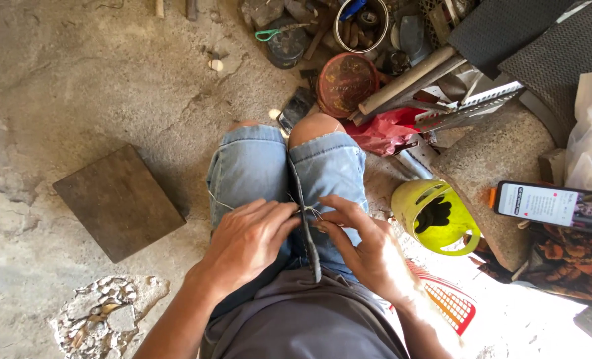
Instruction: The person sits on the ground and sews a black sandal using a needle and white thread. The person repeatedly pushes the needle through the sandal sole and pulls the thread to secure the stitching.
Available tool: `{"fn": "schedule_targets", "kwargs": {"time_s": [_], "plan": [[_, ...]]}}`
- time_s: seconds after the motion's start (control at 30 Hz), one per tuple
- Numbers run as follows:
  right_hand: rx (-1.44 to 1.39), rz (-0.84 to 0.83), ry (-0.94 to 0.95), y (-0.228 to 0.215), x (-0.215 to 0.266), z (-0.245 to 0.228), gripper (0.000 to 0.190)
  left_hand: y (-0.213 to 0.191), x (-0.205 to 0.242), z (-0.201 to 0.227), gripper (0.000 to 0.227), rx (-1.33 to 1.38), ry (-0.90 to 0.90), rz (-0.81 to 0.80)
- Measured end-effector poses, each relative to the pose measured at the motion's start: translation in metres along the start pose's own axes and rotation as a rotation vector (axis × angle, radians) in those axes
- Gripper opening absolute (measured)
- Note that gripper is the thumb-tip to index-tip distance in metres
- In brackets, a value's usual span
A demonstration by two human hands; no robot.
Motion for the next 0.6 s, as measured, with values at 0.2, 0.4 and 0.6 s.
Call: {"fn": "schedule_targets", "kwargs": {"time_s": [0.2, 0.4, 0.6], "plan": [[-0.053, 0.02, -0.013, 0.012, 0.003, 0.006, 0.039, 0.005, 0.035, -0.032, 0.063, -0.401, -0.179, 0.103], [0.086, -0.064, -0.015, 0.01, 0.004, 0.017, 0.027, -0.043, 0.075, -0.054, 0.071, -0.603, -0.557, -0.088], [-0.287, -0.039, 0.099, -0.014, 0.016, 0.0, 0.026, -0.019, 0.058, -0.027, 0.053, -0.196, -0.17, 0.242]]}}
Point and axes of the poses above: each hand's wrist, its own x-axis away from the middle knuckle, its own y-axis out of the palm, z = x × y, the point moved 1 cm from there along -x, towards the middle knuckle, and after that the axes turned 15 degrees about z, right-handed, at the moved point
